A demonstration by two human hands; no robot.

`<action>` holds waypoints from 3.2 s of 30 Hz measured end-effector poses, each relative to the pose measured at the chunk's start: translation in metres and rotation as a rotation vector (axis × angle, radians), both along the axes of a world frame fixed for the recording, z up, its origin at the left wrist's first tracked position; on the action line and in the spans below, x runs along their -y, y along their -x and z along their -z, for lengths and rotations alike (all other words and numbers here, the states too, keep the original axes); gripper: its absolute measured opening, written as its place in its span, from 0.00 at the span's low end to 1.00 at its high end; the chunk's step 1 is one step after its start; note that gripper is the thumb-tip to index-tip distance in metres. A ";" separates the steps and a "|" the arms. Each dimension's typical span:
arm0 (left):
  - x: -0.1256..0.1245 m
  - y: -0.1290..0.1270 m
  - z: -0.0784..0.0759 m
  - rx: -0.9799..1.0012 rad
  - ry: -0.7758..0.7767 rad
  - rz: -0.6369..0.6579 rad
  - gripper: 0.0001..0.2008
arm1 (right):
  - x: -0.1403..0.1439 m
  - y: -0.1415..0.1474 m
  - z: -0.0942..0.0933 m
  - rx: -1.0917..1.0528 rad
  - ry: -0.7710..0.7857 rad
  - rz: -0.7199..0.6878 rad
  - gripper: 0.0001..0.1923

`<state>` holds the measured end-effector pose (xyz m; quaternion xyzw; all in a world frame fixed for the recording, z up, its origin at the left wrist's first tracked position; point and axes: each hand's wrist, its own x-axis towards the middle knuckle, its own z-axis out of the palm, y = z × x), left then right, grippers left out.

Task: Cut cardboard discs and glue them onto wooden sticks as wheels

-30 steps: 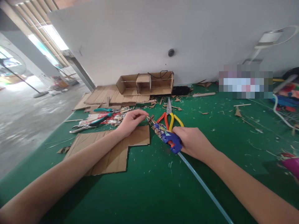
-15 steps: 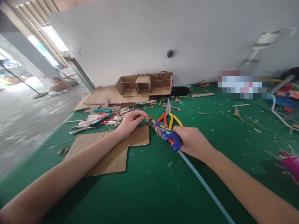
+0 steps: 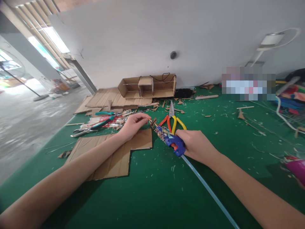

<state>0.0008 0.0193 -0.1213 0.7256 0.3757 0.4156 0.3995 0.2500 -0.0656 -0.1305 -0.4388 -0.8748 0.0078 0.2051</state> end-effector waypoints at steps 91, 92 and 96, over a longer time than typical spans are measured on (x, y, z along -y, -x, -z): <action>0.000 0.001 -0.002 -0.076 -0.011 0.064 0.17 | 0.001 0.003 -0.004 0.041 -0.040 -0.080 0.06; 0.000 0.001 -0.002 -0.078 -0.014 0.065 0.17 | 0.001 0.003 -0.004 0.045 -0.044 -0.080 0.06; 0.000 0.001 -0.002 -0.077 -0.008 0.064 0.17 | 0.001 0.003 -0.004 0.056 -0.047 -0.068 0.06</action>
